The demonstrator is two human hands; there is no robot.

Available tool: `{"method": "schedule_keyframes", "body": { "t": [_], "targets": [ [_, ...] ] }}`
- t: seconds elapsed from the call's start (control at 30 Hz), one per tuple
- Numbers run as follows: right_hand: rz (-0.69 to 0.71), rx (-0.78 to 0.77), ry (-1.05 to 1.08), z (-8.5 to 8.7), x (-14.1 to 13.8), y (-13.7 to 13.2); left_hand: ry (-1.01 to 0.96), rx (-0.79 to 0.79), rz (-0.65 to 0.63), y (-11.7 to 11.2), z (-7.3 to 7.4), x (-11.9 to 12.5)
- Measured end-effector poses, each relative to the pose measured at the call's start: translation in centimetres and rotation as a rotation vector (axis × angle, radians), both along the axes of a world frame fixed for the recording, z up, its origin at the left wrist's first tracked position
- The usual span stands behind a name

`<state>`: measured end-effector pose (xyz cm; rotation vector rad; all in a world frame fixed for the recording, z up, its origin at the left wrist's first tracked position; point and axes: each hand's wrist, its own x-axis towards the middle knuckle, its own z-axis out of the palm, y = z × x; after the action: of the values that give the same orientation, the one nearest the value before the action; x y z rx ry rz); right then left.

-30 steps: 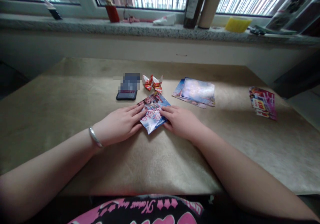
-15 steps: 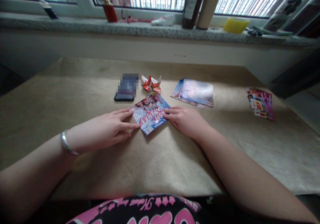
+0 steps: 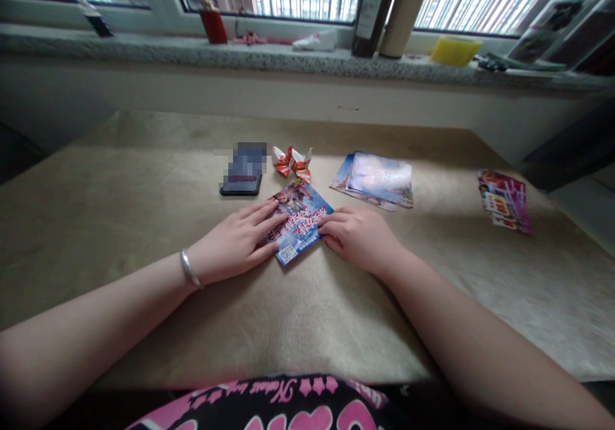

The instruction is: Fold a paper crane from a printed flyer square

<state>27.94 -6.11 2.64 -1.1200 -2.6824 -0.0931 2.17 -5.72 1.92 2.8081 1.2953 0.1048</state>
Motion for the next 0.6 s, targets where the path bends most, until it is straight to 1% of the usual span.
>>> {"method": "schedule_keyframes", "body": {
  "t": [0.1, 0.2, 0.27, 0.37, 0.47, 0.6],
  "targets": [
    [-0.036, 0.006, -0.001, 0.0, 0.3, 0.0, 0.022, -0.020, 0.045, -0.4, 0.4, 0.1],
    [-0.071, 0.009, -0.005, -0.1, 0.6, 0.2, 0.005, 0.016, 0.073, -1.0, 0.6, 0.3],
    [-0.068, -0.004, 0.034, -0.2, 0.8, 0.4, -0.017, 0.046, 0.074, -1.3, 0.6, 0.5],
    [-0.054, -0.026, 0.133, -0.5, 1.1, 0.8, -0.050, 0.048, 0.029, -1.3, 0.2, 0.6],
    [-0.057, -0.058, 0.188, -0.9, 1.2, 0.9, -0.089, -0.021, -0.050, -0.8, -0.1, 0.7],
    [-0.135, -0.116, 0.263, -1.5, 1.0, 0.9, -0.114, -0.073, -0.099, -0.4, -0.1, 0.8]
  ]
}}
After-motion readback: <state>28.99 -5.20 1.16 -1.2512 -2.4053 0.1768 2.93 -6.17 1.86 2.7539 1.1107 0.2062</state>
